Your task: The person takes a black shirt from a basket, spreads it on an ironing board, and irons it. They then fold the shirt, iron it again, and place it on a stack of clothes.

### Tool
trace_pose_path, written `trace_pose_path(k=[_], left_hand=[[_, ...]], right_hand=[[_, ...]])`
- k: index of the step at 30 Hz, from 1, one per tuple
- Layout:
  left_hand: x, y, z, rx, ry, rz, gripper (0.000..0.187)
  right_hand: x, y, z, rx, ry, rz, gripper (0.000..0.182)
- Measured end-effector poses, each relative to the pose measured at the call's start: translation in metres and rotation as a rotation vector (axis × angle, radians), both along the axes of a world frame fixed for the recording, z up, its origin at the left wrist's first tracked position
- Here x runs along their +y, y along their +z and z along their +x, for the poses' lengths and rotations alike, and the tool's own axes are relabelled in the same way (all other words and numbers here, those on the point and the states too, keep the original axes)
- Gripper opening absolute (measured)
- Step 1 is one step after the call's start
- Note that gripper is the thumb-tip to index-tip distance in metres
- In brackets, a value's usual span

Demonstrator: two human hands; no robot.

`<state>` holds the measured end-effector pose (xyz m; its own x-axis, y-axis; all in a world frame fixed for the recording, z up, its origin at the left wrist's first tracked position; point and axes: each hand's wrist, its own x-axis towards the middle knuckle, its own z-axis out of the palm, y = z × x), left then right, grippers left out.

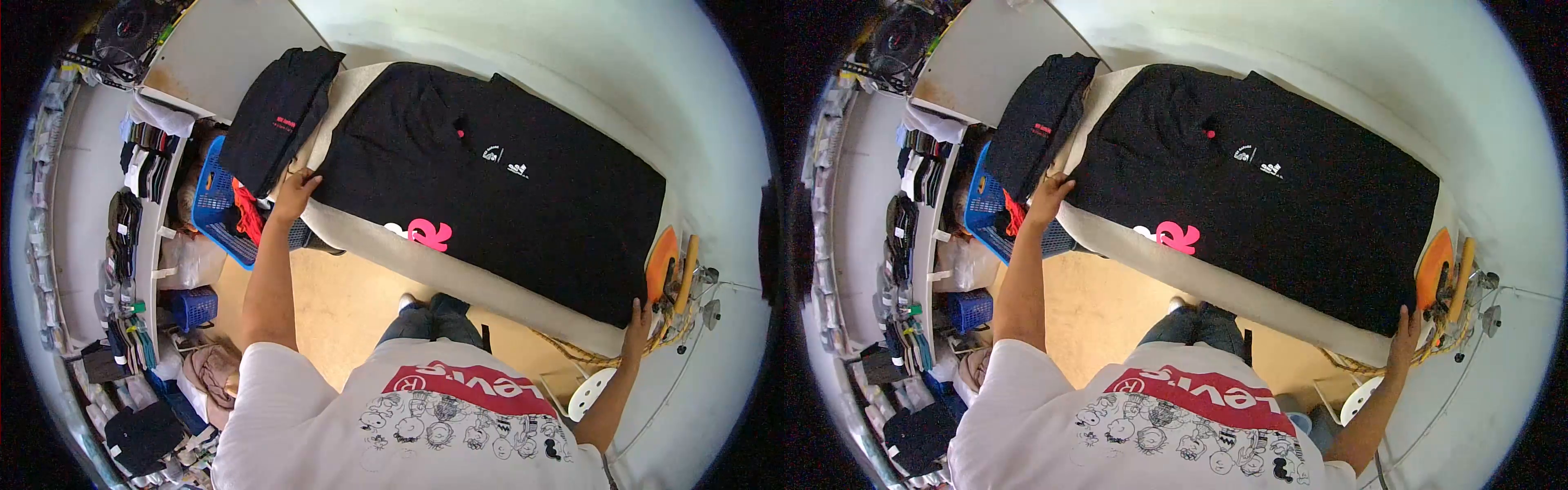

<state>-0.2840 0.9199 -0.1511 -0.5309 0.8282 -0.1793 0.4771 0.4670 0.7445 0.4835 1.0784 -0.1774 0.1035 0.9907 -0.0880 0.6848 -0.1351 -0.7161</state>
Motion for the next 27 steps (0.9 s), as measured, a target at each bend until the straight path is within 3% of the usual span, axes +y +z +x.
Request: trace_pose_path(k=[1,2,4,9,12,14,15,16,18,20,21,23,24,25,27], left_hand=[[-0.003,-0.001,-0.001,-0.099,-0.002,0.154,0.018],[-0.007,0.000,-0.002,-0.102,-0.004,0.150,0.018],[-0.014,0.002,-0.010,-0.174,0.095,0.140,0.014],[-0.027,-0.007,-0.023,-0.224,0.011,0.063,0.011],[-0.041,-0.017,-0.023,-0.050,-0.090,0.010,0.012],[-0.045,-0.020,-0.025,-0.068,-0.108,0.010,0.016],[-0.046,-0.017,-0.025,0.031,-0.143,-0.008,0.017],[-0.047,-0.012,-0.024,0.130,-0.174,-0.024,0.020],[-0.041,0.001,-0.012,0.166,-0.167,-0.058,0.020],[-0.025,0.018,0.011,0.488,-0.117,0.080,0.018],[-0.016,0.027,0.024,0.516,-0.119,0.158,0.018],[-0.001,0.022,0.046,0.319,-0.116,0.284,0.017],[0.008,0.021,0.062,0.065,-0.125,0.319,0.015],[0.014,0.007,0.071,-0.098,-0.214,0.350,0.016],[0.029,0.000,0.098,-0.686,-0.248,0.241,0.018]], right_hand=[[-0.006,0.002,-0.006,-0.017,-0.099,0.109,0.045],[-0.010,0.002,-0.009,-0.033,-0.200,0.219,0.044],[-0.011,0.011,-0.003,-0.065,-0.164,0.205,0.039],[-0.027,0.012,0.009,-0.249,-0.038,0.115,0.028],[-0.043,-0.015,0.014,-0.304,-0.105,0.184,0.024],[-0.052,-0.003,-0.015,-0.368,-0.209,0.072,0.025],[-0.054,0.005,-0.025,-0.595,-0.175,0.159,0.030],[-0.051,0.011,-0.041,-0.608,-0.183,0.165,0.030],[-0.030,0.017,-0.093,-0.563,-0.252,0.491,0.033],[0.003,0.026,-0.177,-0.043,-0.126,0.379,0.034],[0.016,0.048,-0.237,0.047,-0.061,0.235,0.032],[0.049,0.043,-0.328,-0.052,0.268,0.196,0.033],[0.064,0.034,-0.371,0.093,0.361,0.224,0.035],[0.084,0.018,-0.411,0.270,0.351,0.063,0.039],[0.106,0.030,-0.470,0.070,0.379,-0.028,0.042]])
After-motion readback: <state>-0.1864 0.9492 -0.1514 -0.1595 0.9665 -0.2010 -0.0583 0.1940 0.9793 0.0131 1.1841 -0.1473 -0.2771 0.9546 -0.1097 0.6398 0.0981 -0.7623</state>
